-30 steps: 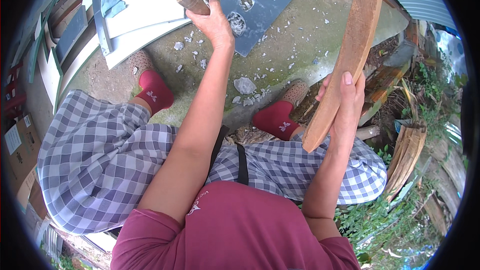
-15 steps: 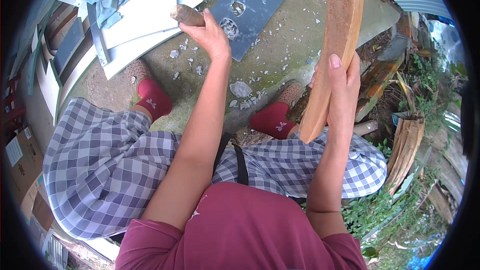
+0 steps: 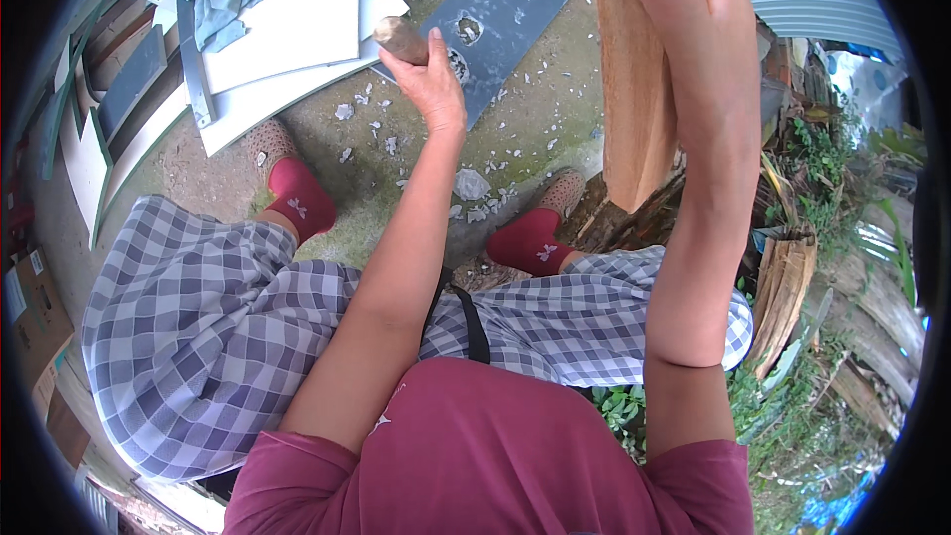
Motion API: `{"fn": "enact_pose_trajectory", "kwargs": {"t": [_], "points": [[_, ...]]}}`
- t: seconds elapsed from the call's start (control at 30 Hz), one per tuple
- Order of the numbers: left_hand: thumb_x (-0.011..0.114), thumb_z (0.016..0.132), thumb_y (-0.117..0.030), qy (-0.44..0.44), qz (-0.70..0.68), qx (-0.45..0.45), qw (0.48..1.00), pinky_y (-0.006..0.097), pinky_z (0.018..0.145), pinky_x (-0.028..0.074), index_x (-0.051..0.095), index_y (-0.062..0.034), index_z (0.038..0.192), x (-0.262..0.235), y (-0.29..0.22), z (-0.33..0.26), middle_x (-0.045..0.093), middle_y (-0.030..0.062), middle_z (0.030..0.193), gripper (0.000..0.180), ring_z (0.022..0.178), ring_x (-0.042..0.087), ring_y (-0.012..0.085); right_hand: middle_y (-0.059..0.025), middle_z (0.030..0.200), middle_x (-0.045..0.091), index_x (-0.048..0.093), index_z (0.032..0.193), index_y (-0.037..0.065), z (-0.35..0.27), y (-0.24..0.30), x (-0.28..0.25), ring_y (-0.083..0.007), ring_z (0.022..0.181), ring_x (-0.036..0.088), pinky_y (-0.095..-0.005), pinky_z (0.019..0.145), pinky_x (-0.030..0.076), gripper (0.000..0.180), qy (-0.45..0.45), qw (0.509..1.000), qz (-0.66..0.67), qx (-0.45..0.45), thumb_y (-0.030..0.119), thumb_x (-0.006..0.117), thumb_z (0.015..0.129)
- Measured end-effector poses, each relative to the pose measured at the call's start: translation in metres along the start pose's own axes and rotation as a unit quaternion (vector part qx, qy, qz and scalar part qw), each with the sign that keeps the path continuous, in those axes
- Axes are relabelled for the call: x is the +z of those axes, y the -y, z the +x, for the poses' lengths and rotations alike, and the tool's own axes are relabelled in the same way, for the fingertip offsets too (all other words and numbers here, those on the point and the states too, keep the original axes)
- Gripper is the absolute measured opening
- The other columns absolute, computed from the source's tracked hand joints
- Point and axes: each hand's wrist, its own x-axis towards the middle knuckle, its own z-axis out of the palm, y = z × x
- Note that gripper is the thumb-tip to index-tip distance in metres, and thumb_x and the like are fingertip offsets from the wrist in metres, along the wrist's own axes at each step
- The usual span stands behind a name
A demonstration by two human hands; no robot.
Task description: Using a chisel and wooden block to clear circular holes in a grey furniture panel.
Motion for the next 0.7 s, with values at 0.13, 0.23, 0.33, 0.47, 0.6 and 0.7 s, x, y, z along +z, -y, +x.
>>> {"fn": "enact_pose_trajectory", "kwargs": {"t": [0.13, 0.23, 0.33, 0.47, 0.6, 0.7], "points": [[0.072, 0.079, -0.015, 0.037, -0.008, -0.028, 0.999, 0.029, 0.078, 0.044, 0.049, -0.0043, 0.103, 0.016, -0.007, -0.017, 0.055, 0.0039, 0.092, 0.035, 0.085, 0.052, 0.0134, -0.0089, 0.091, 0.054, 0.041, 0.130, 0.005, 0.013, 0.030, 0.003, -0.0226, 0.083, 0.057, -0.0388, 0.078, 0.048, 0.070, 0.018, 0.998, -0.047, -0.041, 0.050, 0.056, 0.078], [0.072, 0.078, -0.013, 0.019, 0.014, -0.032, 0.999, 0.030, 0.078, 0.044, 0.049, -0.0039, 0.100, 0.015, -0.002, -0.015, 0.054, 0.0072, 0.091, 0.033, 0.084, 0.053, 0.0172, -0.0083, 0.092, 0.060, 0.049, 0.120, 0.003, 0.017, 0.023, 0.014, -0.0149, 0.081, 0.058, -0.0297, 0.072, 0.046, 0.064, 0.054, 0.993, -0.048, -0.091, 0.047, 0.062, 0.076], [0.072, 0.075, -0.009, -0.013, 0.012, -0.033, 0.999, 0.033, 0.080, 0.043, 0.049, -0.0027, 0.099, 0.015, 0.006, -0.013, 0.053, 0.0121, 0.095, 0.034, 0.087, 0.054, 0.0244, -0.0164, 0.094, 0.063, 0.046, 0.122, 0.002, 0.006, -0.007, 0.021, -0.0217, 0.081, 0.063, -0.0333, 0.072, 0.050, 0.064, 0.134, 0.975, -0.153, -0.093, 0.040, 0.068, 0.074], [0.070, 0.071, -0.002, 0.011, 0.028, -0.023, 0.999, 0.038, 0.083, 0.042, 0.047, -0.0017, 0.102, 0.023, 0.007, -0.029, 0.050, 0.0158, 0.099, 0.038, 0.095, 0.051, 0.0332, -0.0192, 0.095, 0.064, 0.044, 0.127, 0.005, 0.005, -0.047, 0.014, -0.0292, 0.084, 0.065, -0.0362, 0.076, 0.049, 0.067, 0.287, 0.869, -0.402, 0.025, 0.038, 0.067, 0.074], [0.067, 0.069, 0.004, 0.001, 0.075, 0.017, 0.997, 0.040, 0.085, 0.041, 0.045, -0.0017, 0.104, 0.022, -0.002, -0.030, 0.048, 0.0168, 0.102, 0.042, 0.100, 0.049, 0.0358, -0.0149, 0.102, 0.061, 0.044, 0.128, 0.005, 0.011, 0.003, 0.016, -0.0216, 0.085, 0.060, -0.0341, 0.075, 0.048, 0.066, 0.171, 0.950, -0.263, -0.011, 0.038, 0.066, 0.074], [0.067, 0.069, 0.005, -0.011, 0.078, 0.033, 0.996, 0.040, 0.085, 0.041, 0.045, -0.0012, 0.104, 0.024, -0.001, -0.029, 0.047, 0.0170, 0.103, 0.042, 0.099, 0.048, 0.0359, -0.0124, 0.098, 0.058, 0.043, 0.127, 0.001, 0.016, 0.034, 0.007, -0.0179, 0.081, 0.057, -0.0312, 0.072, 0.047, 0.068, 0.099, 0.974, -0.181, -0.094, 0.041, 0.064, 0.077]]}}
